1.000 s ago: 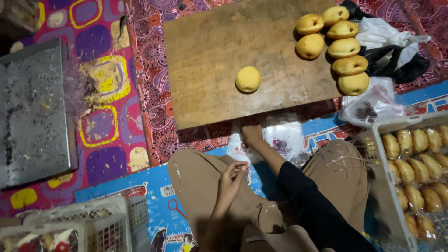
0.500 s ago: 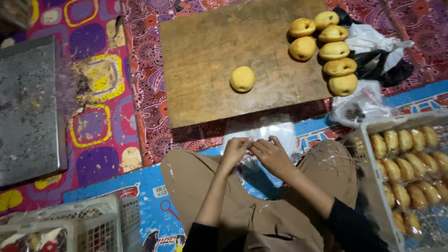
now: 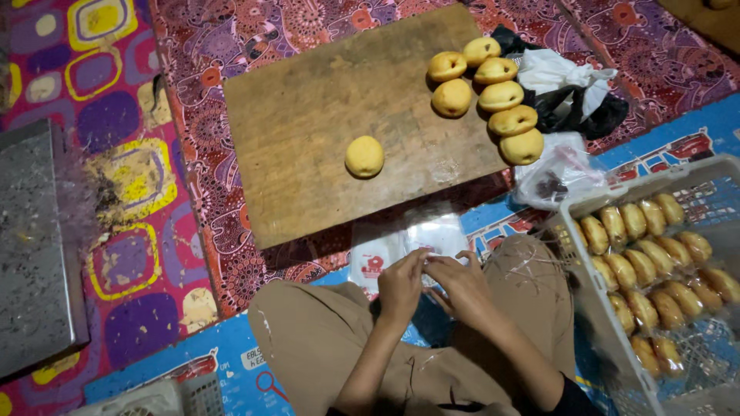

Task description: The person sits on the floor and repeatedly picks up round baked buns from a wooden board, places each into a clear plastic bag, and sets the bagged bun into a white plastic crate. The process is repeated for multiple buns.

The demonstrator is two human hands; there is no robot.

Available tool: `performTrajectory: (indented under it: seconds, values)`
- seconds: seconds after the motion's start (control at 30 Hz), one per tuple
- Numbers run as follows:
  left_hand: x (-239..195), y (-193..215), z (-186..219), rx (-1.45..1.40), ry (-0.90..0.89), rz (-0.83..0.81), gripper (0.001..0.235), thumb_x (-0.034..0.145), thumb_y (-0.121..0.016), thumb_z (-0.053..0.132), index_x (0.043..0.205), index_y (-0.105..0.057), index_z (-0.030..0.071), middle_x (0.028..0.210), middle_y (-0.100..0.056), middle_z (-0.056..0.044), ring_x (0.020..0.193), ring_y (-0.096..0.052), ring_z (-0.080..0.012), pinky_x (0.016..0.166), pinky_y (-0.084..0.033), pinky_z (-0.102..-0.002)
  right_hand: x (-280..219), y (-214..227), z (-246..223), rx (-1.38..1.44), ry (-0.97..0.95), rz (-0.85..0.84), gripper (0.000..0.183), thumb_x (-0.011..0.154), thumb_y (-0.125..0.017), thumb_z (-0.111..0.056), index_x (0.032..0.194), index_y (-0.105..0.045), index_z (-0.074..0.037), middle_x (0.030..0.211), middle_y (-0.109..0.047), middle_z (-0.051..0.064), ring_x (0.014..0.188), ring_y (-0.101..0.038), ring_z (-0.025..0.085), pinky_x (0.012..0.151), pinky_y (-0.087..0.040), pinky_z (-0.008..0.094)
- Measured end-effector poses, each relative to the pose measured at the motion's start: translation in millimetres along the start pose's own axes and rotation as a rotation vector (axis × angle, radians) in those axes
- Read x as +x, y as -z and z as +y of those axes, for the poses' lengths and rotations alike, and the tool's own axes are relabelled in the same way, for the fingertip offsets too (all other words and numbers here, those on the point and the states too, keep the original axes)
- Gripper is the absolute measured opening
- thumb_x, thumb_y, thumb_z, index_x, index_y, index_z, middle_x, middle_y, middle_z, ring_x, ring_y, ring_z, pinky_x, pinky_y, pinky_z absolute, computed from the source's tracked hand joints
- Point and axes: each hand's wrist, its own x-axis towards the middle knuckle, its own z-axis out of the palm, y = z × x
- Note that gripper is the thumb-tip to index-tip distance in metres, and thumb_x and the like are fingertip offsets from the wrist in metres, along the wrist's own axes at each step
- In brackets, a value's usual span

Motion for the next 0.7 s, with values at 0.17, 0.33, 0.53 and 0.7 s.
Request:
performTrajectory:
  seconds: [0.17,0.33,0.53,0.7]
  values:
    - [13.7,3.0,-3.1,0.142,0.062,-0.001,0.022,0.103,-0.060,0.027,0.106,-0.077,0.013,0.088,-0.075,-0.017,0.076,-0.072,-0.0357,0.062,-0.054,-0.043,5.7,9.7,19.2,-0.087,-0.121,-0.254,0.029,0.086,-0.073,-0.020,0.115,-0.070,-0.018,0.097,-0.071,0.003,0.099,-0.064,0.023,0.109,-0.037,0.053]
    - [15.0,0.2,-13.4,-0.098,0.247,-0.132,0.024,0.102,-0.060,0.029,0.103,-0.075,0.011,0.080,-0.074,-0.017,0.072,-0.075,-0.0323,0.062,-0.054,-0.042,5.6,9.4,17.1,-0.048,0.052,-0.045,0.028,0.080,-0.072,-0.020,0.106,-0.066,-0.011,0.094,-0.068,0.007,0.097,-0.064,0.027,0.097,-0.038,0.055]
    - [5.8,4.0,-9.2,0.179,0.189,-0.126,0.025,0.100,-0.061,0.025,0.105,-0.078,0.008,0.088,-0.075,-0.016,0.079,-0.072,-0.0358,0.068,-0.055,-0.044,-5.4,-21.8,21.3,-0.198,0.048,-0.187,0.038,0.084,-0.062,-0.013,0.121,-0.068,-0.013,0.100,-0.073,0.005,0.107,-0.063,0.020,0.110,-0.035,0.058]
    - [-7.6,-15.4,15.2,0.341,-0.348,0.035,0.035,0.087,-0.060,0.008,0.118,-0.075,0.005,0.121,-0.074,-0.014,0.119,-0.067,-0.0333,0.107,-0.049,-0.049,-6.2,-44.4,26.5,-0.255,-0.089,-0.200,0.038,0.085,-0.058,-0.019,0.123,-0.064,-0.018,0.130,-0.065,0.005,0.137,-0.049,0.021,0.114,-0.021,0.071]
